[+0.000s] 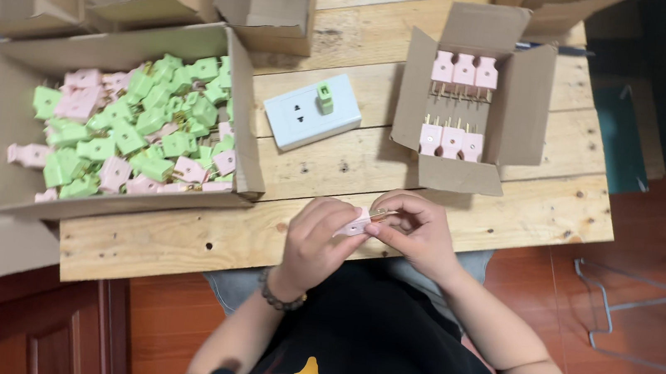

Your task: The person inserts electrical switch components into plastic housings and places the assembled units into a cardboard box.

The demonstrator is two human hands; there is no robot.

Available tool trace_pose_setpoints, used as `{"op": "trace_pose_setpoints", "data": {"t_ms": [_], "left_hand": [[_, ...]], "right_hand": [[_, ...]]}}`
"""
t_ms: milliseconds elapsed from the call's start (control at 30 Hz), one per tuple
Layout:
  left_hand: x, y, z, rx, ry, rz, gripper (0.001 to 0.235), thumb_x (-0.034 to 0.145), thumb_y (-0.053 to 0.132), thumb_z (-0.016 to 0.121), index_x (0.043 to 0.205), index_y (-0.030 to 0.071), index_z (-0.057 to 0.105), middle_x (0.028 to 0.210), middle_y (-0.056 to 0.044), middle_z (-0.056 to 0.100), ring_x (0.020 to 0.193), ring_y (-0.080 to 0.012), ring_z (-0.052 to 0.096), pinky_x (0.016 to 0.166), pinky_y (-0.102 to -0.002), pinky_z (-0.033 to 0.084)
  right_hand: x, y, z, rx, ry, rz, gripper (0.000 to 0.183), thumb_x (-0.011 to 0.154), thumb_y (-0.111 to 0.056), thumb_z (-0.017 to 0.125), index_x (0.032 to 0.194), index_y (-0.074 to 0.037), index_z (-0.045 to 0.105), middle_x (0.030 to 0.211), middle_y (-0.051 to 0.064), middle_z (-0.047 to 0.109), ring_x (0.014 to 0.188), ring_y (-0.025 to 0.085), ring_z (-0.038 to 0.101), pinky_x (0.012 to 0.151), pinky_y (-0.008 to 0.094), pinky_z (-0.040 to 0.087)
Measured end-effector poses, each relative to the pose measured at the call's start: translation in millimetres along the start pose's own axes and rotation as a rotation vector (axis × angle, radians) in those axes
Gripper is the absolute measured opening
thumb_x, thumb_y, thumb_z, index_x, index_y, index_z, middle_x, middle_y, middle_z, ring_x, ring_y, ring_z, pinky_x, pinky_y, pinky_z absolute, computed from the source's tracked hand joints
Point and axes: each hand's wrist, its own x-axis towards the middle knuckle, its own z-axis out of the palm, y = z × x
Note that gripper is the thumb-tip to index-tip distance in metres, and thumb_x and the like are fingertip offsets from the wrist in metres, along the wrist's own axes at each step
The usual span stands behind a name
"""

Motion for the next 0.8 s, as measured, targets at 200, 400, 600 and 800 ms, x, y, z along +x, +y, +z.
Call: {"op": "trace_pose_setpoints", "data": {"t_ms": [200,400,600,800], "left_hand": [[-9.5,-4.5,14.6,-0.088,-0.074,0.010,0.033,0.089,0.008,0.082,0.121,0.003,0.073,0.111,-0.013,0.078,0.098,-0.0364,0.077,0.078,-0.046,0.065],[-14.7,-14.4,9.2,-0.028,-0.137,-0.031,0.046,0.098,0.019,0.075,0.135,-0.003,0.060,0.131,-0.025,0.065,0.120,-0.0468,0.065,0.098,-0.057,0.057],[-54.6,-52.8,18.5,0.216,-0.367,-0.158,0.033,0.104,0.025,0.065,0.131,0.006,0.065,0.132,-0.013,0.066,0.123,-0.0300,0.062,0.105,-0.046,0.051],[-50.6,-52.2,19.4,0.260,-0.370,-0.123,0.023,0.104,0.023,0.065,0.123,0.009,0.067,0.127,-0.007,0.066,0.118,-0.0277,0.062,0.100,-0.043,0.050]], "right_hand": [[-9.7,-31.2,-3.6,-0.080,-0.003,0.024,0.027,0.076,0.006,0.089,0.096,0.010,0.071,0.103,0.021,0.071,0.092,0.023,0.075,0.081,0.035,0.068],[15.1,-112.6,-41.3,-0.589,0.137,-0.051,0.045,0.080,-0.012,0.090,0.118,0.003,0.070,0.106,0.021,0.073,0.103,0.034,0.073,0.096,0.047,0.060],[96.0,-155.9,-125.6,-1.183,-0.096,0.124,0.029,0.088,-0.018,0.083,0.116,-0.012,0.076,0.106,0.004,0.078,0.094,0.016,0.072,0.086,0.031,0.056],[147.0,-117.5,-133.7,-1.380,-0.305,0.503,0.030,0.080,-0.021,0.087,0.107,-0.012,0.078,0.095,0.003,0.083,0.089,0.020,0.076,0.076,0.034,0.053]]}}
